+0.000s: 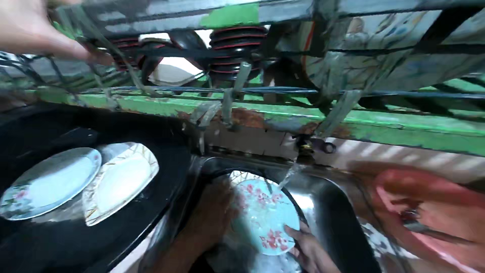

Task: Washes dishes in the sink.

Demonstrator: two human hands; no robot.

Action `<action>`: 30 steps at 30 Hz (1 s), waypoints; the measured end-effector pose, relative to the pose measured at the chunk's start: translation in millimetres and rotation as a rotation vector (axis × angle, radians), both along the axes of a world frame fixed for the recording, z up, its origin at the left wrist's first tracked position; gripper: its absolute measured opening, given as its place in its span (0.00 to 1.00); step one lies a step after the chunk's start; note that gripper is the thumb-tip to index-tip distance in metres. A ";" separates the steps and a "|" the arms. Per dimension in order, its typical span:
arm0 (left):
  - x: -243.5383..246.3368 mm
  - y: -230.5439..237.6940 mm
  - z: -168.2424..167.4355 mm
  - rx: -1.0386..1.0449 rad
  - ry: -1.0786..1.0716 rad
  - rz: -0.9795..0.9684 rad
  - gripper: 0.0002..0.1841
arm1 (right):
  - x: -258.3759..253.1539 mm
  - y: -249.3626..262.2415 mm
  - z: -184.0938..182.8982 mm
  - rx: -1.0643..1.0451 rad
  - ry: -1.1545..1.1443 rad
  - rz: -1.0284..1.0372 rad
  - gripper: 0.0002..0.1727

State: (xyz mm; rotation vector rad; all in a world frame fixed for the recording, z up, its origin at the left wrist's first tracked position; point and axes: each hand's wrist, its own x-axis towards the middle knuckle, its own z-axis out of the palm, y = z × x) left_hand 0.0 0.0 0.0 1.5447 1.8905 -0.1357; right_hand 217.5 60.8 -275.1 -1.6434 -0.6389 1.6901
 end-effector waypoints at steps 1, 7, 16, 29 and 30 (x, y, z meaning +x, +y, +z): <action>-17.9 7.5 -92.0 0.157 0.006 -0.081 0.29 | 1.6 0.5 0.8 -0.019 -0.037 0.012 0.28; -4.8 83.0 -303.0 0.575 0.034 -0.108 0.36 | 1.4 3.9 6.4 -0.072 -0.049 0.023 0.32; 31.8 122.8 -323.3 0.873 -0.176 -0.296 0.28 | 10.2 16.0 18.2 -0.066 -0.054 0.062 0.28; 5.1 55.4 -283.6 0.771 -0.264 -0.716 0.25 | -0.7 44.4 63.0 0.057 0.041 0.031 0.15; -2.1 55.0 -256.8 0.707 -0.276 -0.617 0.24 | -8.4 47.0 71.5 0.116 0.114 -0.014 0.18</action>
